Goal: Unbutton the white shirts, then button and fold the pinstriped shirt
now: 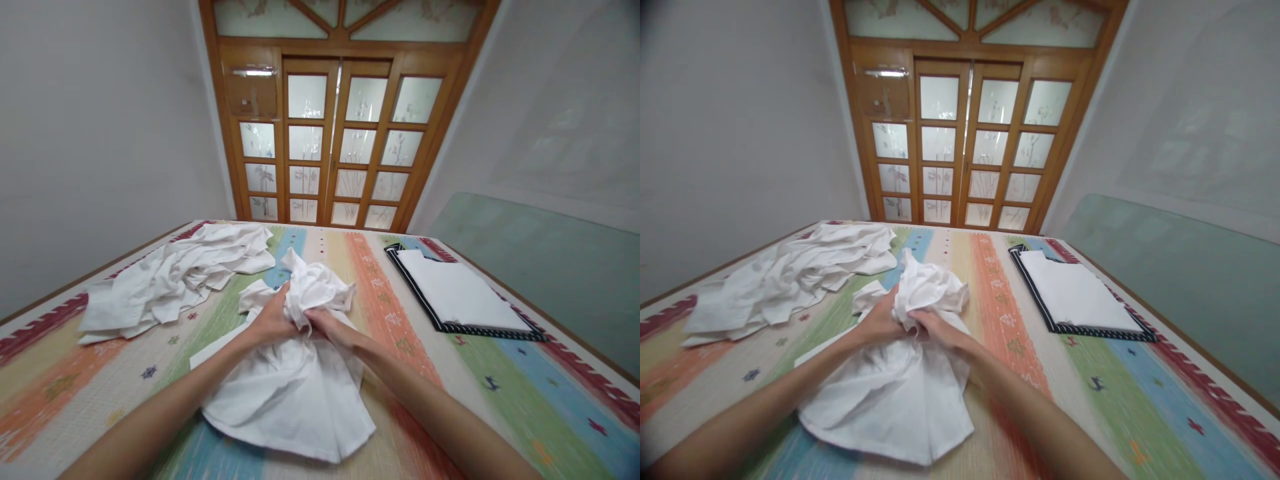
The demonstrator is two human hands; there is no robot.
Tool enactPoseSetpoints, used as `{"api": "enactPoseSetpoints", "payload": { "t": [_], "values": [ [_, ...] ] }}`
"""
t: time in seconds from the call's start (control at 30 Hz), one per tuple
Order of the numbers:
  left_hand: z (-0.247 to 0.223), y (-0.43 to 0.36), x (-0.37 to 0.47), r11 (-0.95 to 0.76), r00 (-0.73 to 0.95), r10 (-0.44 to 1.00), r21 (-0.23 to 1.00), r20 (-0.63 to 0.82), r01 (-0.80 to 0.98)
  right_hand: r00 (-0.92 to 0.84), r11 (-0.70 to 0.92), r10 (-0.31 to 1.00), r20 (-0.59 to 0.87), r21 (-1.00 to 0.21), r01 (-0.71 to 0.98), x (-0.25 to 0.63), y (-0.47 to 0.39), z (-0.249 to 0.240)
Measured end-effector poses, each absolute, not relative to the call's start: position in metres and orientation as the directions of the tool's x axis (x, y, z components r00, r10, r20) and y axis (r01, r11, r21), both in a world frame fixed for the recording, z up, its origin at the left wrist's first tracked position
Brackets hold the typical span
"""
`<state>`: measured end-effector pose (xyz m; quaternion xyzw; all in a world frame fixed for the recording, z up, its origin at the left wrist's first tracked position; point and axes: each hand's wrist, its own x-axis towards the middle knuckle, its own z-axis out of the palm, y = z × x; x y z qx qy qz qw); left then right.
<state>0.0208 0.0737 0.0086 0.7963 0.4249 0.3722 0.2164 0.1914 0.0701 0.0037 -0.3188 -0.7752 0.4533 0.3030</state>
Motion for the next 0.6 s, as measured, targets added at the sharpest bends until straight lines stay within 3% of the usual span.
{"api": "enactPoseSetpoints", "payload": {
  "t": [0.1, 0.2, 0.27, 0.4, 0.5, 0.6],
  "values": [
    [0.051, 0.066, 0.003, -0.649, 0.485, 0.761, 0.493, 0.431, 0.58, -0.689, 0.504, 0.696, 0.199, -0.82, 0.272, 0.206, 0.055, 0.036],
    [0.113, 0.068, -0.025, -0.697, 0.544, 0.683, 0.209, 0.487, 0.686, -0.773, 0.635, 0.593, 0.226, -0.722, 0.276, 0.228, 0.043, 0.068],
    [0.159, 0.074, -0.049, -0.623, 0.538, 0.659, -0.019, 0.525, 0.782, -0.768, 0.647, 0.597, 0.233, -0.706, 0.288, 0.247, 0.038, 0.078],
    [0.238, 0.085, -0.097, -0.273, 0.465, 0.659, -0.388, 0.592, 0.88, -0.657, 0.592, 0.721, 0.219, -0.687, 0.421, 0.293, 0.039, 0.065],
    [0.271, 0.094, -0.126, -0.057, 0.387, 0.632, -0.459, 0.671, 0.887, -0.581, 0.528, 0.795, 0.174, -0.671, 0.522, 0.326, 0.047, 0.045],
    [0.27, 0.119, -0.157, 0.022, 0.291, 0.663, -0.407, 0.69, 0.913, -0.498, 0.487, 0.85, 0.169, -0.612, 0.623, 0.355, 0.061, 0.029]
  ]
}}
